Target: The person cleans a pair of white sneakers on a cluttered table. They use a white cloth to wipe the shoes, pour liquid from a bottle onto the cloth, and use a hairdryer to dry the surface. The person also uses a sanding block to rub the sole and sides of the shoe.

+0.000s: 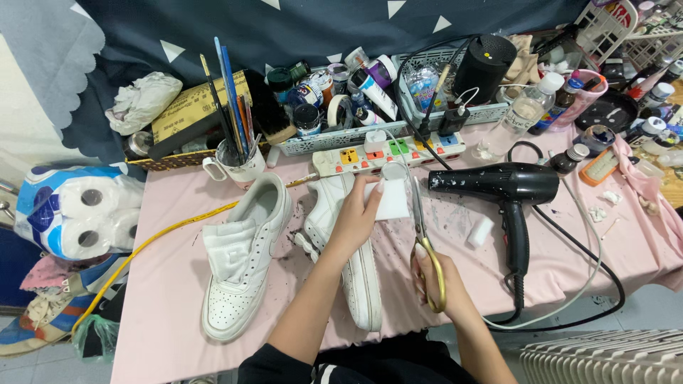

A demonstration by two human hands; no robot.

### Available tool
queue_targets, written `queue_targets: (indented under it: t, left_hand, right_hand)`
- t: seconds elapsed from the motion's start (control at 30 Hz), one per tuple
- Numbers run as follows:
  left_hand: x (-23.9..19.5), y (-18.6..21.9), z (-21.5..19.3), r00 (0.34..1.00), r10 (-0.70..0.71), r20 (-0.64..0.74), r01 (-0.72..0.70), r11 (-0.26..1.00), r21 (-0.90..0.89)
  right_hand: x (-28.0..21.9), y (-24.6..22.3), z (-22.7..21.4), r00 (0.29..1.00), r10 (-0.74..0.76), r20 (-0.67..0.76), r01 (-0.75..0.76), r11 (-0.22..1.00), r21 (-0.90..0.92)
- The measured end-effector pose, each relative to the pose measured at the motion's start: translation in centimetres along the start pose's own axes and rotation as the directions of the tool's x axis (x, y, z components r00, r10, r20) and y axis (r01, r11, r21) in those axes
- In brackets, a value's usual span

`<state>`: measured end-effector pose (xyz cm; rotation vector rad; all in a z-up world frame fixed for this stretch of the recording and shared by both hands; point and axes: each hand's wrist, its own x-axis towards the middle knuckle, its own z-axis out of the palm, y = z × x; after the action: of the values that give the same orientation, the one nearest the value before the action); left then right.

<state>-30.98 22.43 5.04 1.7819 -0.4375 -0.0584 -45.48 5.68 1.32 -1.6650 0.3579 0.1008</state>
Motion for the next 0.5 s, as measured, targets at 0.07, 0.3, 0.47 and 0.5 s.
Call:
queue_targets:
  t: [0.07,0.3,0.47,0.5]
  left_hand:
    - [0.1,-0.3,0.1,1.000,-0.020,-0.011,0.019,0.998,-0.058]
    - [0.6,-0.9,0.2,0.997,-0.073,-0.041,0.058,0.955,-0.290]
    - [0.3,-1.1,0.3,0.998,-0.007,-0.068,-0.009,0.975,-0.224]
    - [0.4,-1.1,0.3,0.998,-0.038,-0.056,0.024,0.971,-0.238]
  right_hand:
    - [0.9,-0.1,-1.6,0.999,0.008,-0.036,-0.012,0.996,-0.092]
    - [8.5,-7.3,-11.0,0.911,-0.314,-0.268,-0.001,0.647,-0.763]
    - [15.0,-14.6,-11.5,0.859,-0.471,-0.202,0.005,0.400,-0.916]
    - [15.6,-16.0,-11.3,0.855,-0.493,-0.161,0.012,0.328,-0.944]
